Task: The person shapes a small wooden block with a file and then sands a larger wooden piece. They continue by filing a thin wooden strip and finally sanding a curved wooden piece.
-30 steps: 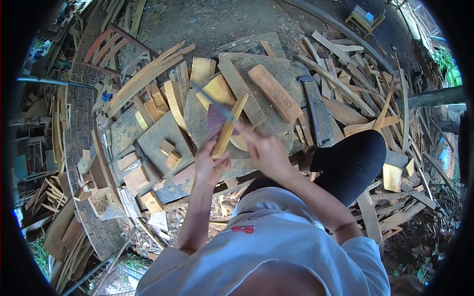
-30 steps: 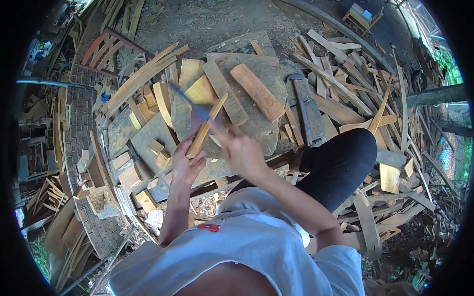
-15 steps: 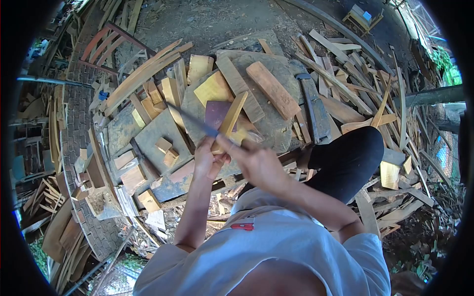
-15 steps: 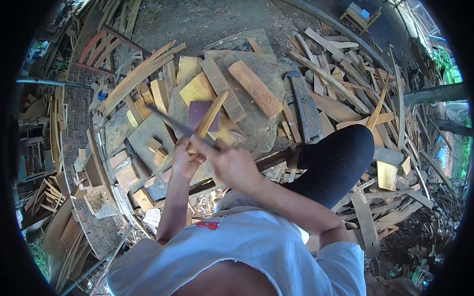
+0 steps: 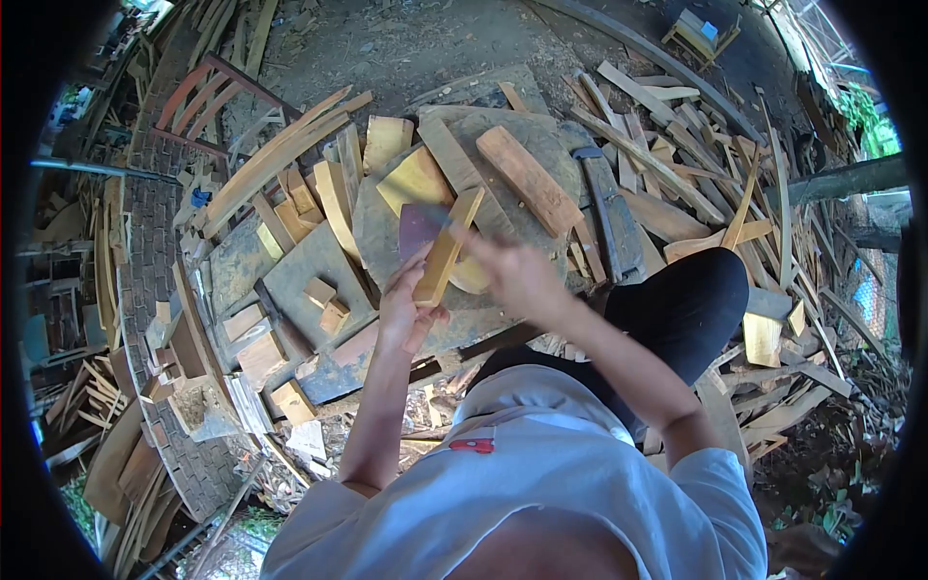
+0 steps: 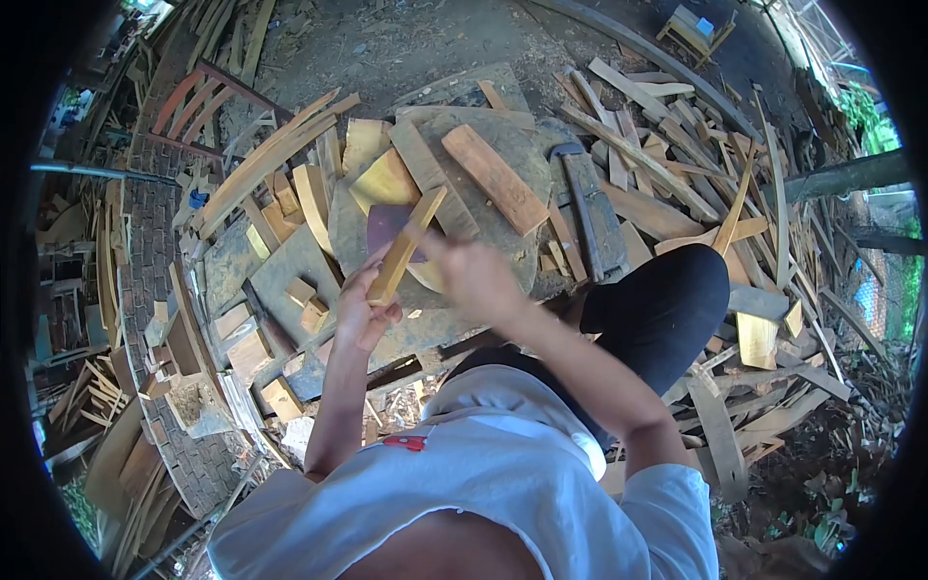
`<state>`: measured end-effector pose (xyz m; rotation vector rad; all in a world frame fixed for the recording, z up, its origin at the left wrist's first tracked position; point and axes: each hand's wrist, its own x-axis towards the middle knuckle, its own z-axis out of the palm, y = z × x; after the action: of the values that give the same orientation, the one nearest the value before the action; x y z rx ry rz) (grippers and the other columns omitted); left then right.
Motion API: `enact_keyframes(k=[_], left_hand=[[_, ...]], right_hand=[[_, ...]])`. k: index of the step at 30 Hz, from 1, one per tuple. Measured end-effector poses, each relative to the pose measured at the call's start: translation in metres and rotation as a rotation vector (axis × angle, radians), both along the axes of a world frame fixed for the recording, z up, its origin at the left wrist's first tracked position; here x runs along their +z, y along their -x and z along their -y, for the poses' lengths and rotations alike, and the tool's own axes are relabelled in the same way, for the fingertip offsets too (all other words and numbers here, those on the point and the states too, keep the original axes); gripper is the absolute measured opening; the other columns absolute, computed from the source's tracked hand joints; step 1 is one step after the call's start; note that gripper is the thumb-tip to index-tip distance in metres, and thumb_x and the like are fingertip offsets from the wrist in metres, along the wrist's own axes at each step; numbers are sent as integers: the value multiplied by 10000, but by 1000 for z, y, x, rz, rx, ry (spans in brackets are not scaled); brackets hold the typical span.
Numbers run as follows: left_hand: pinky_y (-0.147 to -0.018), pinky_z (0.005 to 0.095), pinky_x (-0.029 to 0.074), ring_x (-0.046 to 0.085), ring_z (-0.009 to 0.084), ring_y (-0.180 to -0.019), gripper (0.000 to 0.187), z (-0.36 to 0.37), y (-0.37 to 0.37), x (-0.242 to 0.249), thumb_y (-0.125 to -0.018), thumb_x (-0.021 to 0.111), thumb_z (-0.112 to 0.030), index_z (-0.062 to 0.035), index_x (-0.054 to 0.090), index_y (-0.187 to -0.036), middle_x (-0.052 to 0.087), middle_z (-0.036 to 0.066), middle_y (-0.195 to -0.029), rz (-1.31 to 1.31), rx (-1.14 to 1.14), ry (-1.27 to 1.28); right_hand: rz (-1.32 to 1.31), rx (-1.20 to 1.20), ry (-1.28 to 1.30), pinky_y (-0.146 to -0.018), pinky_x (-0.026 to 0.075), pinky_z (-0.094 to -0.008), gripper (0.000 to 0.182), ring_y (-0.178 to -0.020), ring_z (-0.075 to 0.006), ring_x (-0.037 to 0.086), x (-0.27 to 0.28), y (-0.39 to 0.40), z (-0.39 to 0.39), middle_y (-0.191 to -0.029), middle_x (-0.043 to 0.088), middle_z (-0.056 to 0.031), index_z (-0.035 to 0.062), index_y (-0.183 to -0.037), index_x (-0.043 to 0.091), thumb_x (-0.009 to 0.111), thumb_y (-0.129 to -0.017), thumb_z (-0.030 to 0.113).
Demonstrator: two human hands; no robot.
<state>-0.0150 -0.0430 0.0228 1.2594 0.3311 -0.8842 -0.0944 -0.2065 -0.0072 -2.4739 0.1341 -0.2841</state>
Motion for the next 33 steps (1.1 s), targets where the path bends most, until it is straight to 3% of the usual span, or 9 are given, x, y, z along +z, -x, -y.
enact_keyframes(k=[2,4,8,11,13,19,26,27,33], left_hand=[[-430,290,446,381,67,-420,414,-2,-3,-3,-965,377,-160,-31,480,-1345,559,22,-787,32,-26,28],[-462,344,493,563,165,-644,417,-11,-6,-14,-969,388,-167,-20,465,-1350,619,109,-994,30,-56,165],[-466,338,494,553,153,-642,416,-19,-11,-25,-967,380,-153,-16,473,-1349,617,109,-1006,-34,-13,119],[-466,334,492,524,142,-568,414,-20,-11,-22,-969,368,-135,-7,471,-1349,619,110,-998,-18,-90,285],[-450,277,435,336,56,-411,427,-3,-4,5,-987,343,-161,-22,438,-1379,524,1,-784,18,-55,82],[-447,297,447,360,55,-436,429,-13,-11,-10,-985,320,-141,-8,415,-1382,456,-9,-680,-118,-8,261],[-452,248,406,319,51,-427,393,-7,-11,-19,-1001,334,-166,-20,435,-1352,365,-50,-642,-196,33,391],[-459,242,402,315,51,-430,391,-4,-9,-14,-1001,332,-159,-24,433,-1354,356,-51,-639,-189,45,299],[-470,251,399,309,53,-431,398,-8,-8,-20,-1002,325,-162,-31,431,-1363,350,-47,-623,-193,37,302]], right_hand=[[-173,-48,-17,-545,547,-455,654,-600,-356,656,-13,-13,16,-835,641,-227,169,-1401,437,589,-772,79],[-81,-103,-124,-529,546,-447,668,-585,-362,651,-9,-18,12,-868,659,-232,171,-1412,418,589,-773,75],[6,128,-54,-596,546,-465,608,-675,-375,658,37,11,-24,-959,646,-242,170,-1391,460,560,-811,21],[-135,-12,-87,-640,551,-469,644,-674,-394,651,-11,-13,21,-952,636,-255,202,-1407,445,545,-802,3],[-155,-142,-117,-654,551,-473,665,-677,-403,650,-19,-22,29,-954,634,-261,212,-1415,436,545,-797,-9],[96,21,-83,-593,563,-463,582,-639,-383,662,5,7,-8,-878,647,-264,157,-1373,481,538,-807,37],[-61,-77,-116,-566,559,-450,557,-652,-356,672,9,-16,-5,-901,656,-231,171,-1345,510,578,-798,82],[145,-32,-84,-552,560,-438,588,-615,-357,665,8,-8,-20,-935,657,-216,182,-1353,505,604,-779,102],[-55,-19,31,-555,559,-436,603,-601,-345,664,5,-19,7,-939,655,-201,197,-1354,507,617,-768,107]])
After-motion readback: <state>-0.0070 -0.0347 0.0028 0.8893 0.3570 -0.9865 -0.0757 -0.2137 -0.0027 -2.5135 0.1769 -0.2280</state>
